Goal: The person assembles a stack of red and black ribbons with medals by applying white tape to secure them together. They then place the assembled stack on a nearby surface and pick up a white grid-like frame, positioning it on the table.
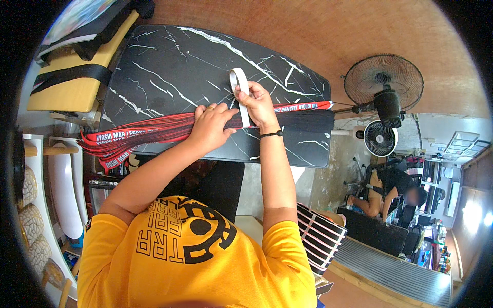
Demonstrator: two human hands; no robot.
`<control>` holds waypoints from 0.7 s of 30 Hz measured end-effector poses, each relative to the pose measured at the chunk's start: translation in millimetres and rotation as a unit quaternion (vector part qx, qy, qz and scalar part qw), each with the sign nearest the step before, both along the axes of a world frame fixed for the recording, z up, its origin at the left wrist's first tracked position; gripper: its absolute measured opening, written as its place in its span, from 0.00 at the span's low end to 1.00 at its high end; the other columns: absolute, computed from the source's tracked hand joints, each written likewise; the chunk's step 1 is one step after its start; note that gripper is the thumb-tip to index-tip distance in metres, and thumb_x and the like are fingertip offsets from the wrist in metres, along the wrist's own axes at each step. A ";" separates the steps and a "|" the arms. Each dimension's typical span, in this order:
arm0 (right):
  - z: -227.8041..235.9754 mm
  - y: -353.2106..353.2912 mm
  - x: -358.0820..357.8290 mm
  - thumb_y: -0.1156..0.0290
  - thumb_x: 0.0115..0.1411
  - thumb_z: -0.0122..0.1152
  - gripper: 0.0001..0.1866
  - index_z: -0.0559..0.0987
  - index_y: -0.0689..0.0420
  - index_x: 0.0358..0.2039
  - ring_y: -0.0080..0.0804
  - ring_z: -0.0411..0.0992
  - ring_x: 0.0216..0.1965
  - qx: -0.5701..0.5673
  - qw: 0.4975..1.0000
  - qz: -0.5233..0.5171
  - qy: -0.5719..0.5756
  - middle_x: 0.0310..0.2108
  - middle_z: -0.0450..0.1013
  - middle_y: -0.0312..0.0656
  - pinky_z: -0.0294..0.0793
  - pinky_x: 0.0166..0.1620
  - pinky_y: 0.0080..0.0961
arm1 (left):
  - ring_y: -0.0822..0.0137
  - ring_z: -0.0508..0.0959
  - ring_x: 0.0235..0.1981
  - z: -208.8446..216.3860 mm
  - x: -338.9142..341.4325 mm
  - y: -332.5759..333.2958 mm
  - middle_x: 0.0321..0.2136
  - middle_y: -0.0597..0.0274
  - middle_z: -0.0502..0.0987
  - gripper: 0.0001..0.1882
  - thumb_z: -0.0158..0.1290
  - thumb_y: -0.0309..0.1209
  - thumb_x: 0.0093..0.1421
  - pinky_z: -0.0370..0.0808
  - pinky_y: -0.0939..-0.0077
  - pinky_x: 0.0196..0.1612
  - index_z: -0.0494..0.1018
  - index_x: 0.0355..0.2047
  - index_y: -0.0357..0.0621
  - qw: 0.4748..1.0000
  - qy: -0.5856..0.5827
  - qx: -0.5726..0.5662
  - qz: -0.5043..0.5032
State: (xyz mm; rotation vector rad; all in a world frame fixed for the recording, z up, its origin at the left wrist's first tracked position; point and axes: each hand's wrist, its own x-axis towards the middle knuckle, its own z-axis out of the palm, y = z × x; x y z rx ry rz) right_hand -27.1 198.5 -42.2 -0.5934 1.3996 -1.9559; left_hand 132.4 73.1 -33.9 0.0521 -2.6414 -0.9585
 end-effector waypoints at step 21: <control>56.2 26.0 24.6 0.81 0.55 0.68 0.24 0.78 0.62 0.54 0.24 0.76 0.40 0.162 0.978 -0.075 0.105 0.41 0.79 0.40 0.76 0.44 0.19 | 0.57 0.72 0.48 2.1 1.9 -2.1 0.40 0.62 0.71 0.27 0.65 0.36 0.52 0.60 0.56 0.49 0.76 0.55 0.64 0.999 -0.012 -0.025 -0.028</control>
